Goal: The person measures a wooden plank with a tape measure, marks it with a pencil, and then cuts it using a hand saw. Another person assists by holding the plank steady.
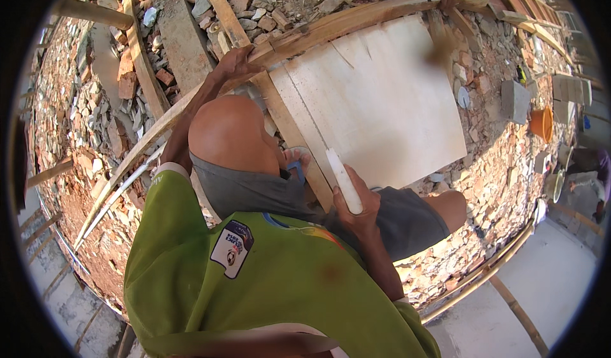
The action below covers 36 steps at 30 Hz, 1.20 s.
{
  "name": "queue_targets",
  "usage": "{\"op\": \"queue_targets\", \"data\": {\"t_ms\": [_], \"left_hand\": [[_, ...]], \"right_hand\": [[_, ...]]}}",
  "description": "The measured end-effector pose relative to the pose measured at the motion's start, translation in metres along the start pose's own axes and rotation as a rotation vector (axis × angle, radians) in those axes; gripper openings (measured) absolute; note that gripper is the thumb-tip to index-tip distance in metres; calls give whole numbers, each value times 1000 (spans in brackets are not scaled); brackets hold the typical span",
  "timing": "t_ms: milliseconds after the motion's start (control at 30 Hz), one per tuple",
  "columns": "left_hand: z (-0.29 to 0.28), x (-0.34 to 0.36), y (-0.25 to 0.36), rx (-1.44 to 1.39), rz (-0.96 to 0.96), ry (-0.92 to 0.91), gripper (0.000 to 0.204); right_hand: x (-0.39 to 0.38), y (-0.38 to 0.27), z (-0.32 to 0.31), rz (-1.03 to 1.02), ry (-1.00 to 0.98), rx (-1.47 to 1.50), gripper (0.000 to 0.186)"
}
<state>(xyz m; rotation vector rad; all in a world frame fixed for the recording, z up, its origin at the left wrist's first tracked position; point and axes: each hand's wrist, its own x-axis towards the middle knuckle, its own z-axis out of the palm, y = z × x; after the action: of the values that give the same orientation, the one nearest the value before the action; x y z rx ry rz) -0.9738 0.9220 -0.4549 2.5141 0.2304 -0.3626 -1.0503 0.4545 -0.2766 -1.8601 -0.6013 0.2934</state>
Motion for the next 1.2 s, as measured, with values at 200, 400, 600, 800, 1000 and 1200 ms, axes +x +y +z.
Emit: {"op": "queue_targets", "data": {"t_ms": [200,400,600,800,1000,1200], "left_hand": [[-9,15,42,79,56,29,73],[-2,8,4,-34,65,13,71],[-8,12,29,53,70,61,68],[-13,18,20,-35,87,-57,79],[15,11,2,-81,34,38,77],[23,28,-29,-204,90,104,78]], "right_hand": [[201,29,113,-39,73,63,38],[-11,14,4,51,-7,19,45],[152,40,106,-61,139,56,39],[77,42,61,54,93,59,42],[38,22,35,139,59,136,39],[182,40,124,-60,61,135,38]]}}
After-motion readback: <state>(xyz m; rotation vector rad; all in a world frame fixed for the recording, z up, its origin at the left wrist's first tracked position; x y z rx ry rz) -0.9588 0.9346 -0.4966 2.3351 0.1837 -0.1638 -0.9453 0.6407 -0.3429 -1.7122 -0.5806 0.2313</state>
